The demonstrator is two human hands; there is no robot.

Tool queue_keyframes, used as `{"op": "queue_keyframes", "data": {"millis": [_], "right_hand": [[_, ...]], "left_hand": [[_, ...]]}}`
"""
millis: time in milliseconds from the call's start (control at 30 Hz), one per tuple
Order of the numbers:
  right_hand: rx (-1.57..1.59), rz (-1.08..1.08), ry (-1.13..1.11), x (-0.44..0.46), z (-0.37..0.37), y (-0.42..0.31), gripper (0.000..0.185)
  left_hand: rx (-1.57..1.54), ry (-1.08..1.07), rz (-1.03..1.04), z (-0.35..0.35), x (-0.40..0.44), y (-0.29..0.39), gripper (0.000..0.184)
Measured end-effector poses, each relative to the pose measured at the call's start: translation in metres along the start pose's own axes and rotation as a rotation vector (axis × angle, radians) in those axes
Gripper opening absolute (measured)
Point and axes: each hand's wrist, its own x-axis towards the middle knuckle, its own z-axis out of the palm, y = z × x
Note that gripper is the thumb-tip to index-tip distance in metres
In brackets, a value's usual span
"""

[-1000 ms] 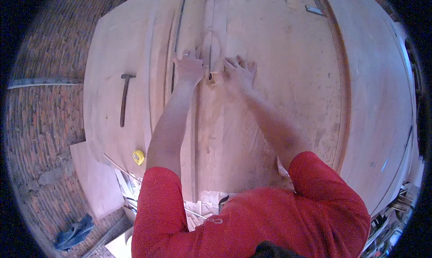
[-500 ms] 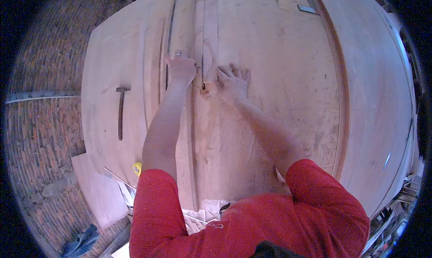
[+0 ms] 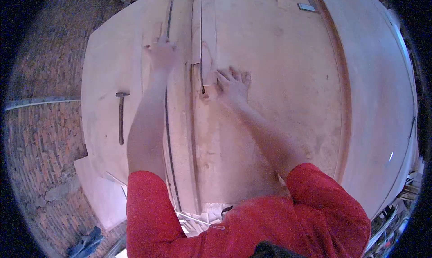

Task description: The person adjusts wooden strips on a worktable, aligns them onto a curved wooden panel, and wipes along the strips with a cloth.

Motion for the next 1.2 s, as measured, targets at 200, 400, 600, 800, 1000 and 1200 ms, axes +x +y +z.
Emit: {"op": "queue_keyframes", "data": {"millis": [200, 400, 600, 800, 1000, 1200], "right_hand": [[0.072, -0.019, 0.21, 0.005, 0.021, 0.019, 0.038], [0.106, 0.04, 0.269, 0.014, -0.004, 0.036, 0.034], [0.155, 0.101, 0.281, 0.015, -0.004, 0.041, 0.03], [0.258, 0.086, 0.365, 0.019, 0.001, 0.047, 0.023], [0.23, 0.077, 0.357, 0.02, -0.006, 0.048, 0.021], [0.364, 0.078, 0.443, 0.02, -0.014, 0.042, 0.024]], "left_hand": [[-0.309, 0.166, -0.179, 0.007, 0.056, -0.059, 0.023], [-0.321, 0.069, -0.146, 0.007, 0.106, -0.004, 0.03], [-0.175, -0.199, -0.09, 0.0, 0.137, 0.065, 0.048], [0.037, -0.212, 0.005, 0.02, 0.147, 0.087, 0.062], [0.143, -0.308, 0.029, 0.018, 0.157, 0.091, 0.053], [0.186, -0.102, 0.037, -0.027, 0.165, 0.058, 0.048]]}}
